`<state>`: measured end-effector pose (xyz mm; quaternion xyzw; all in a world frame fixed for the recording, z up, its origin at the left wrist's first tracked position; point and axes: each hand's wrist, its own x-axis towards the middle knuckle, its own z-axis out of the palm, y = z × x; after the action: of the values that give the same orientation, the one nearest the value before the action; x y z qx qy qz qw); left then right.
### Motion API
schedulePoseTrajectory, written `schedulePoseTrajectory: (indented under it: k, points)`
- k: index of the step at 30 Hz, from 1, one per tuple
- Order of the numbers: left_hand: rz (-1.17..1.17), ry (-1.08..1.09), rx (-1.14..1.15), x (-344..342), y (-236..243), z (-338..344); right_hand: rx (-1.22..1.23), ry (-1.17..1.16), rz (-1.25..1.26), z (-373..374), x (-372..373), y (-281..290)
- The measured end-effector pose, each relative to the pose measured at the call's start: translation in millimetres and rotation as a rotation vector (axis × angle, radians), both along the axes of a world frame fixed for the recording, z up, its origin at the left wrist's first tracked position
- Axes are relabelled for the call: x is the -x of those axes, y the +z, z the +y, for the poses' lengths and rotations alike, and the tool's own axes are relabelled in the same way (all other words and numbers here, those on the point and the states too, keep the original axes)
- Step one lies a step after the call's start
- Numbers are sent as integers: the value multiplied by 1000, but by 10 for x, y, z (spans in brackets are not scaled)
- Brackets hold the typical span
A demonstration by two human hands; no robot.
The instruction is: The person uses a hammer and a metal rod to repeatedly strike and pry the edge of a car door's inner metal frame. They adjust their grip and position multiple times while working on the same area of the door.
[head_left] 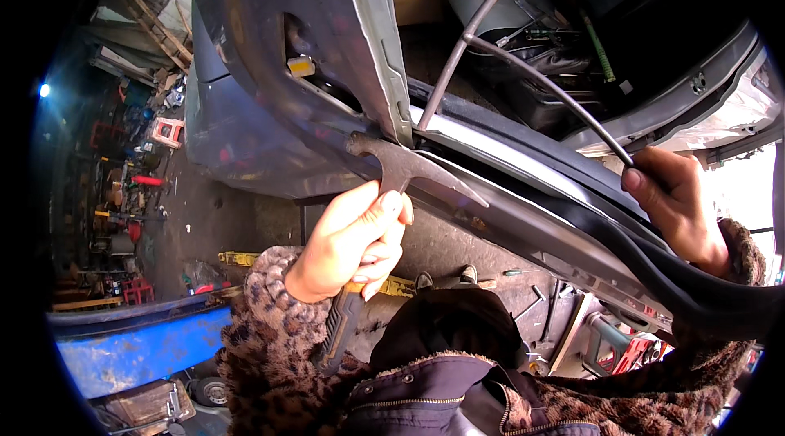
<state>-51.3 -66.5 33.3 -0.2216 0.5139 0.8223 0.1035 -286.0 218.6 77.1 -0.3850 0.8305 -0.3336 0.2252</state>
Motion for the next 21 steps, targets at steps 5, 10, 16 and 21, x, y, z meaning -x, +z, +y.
schedulePoseTrajectory:
  k: [5, 10, 16, 21]
  points:
    - [-11, -17, -19, 1, 0, -37, -68, -166, -215, -97, -51, 167]
    - [-8, -29, -8, 13, -15, -54, -23, -87, -105, -60, -122, 22]
    - [-22, -20, 0, 12, -23, -47, -152, -176, -193, -59, -215, 136]
    - [-15, 4, 9, 24, -57, -31, -143, -177, -111, -33, -265, 125]
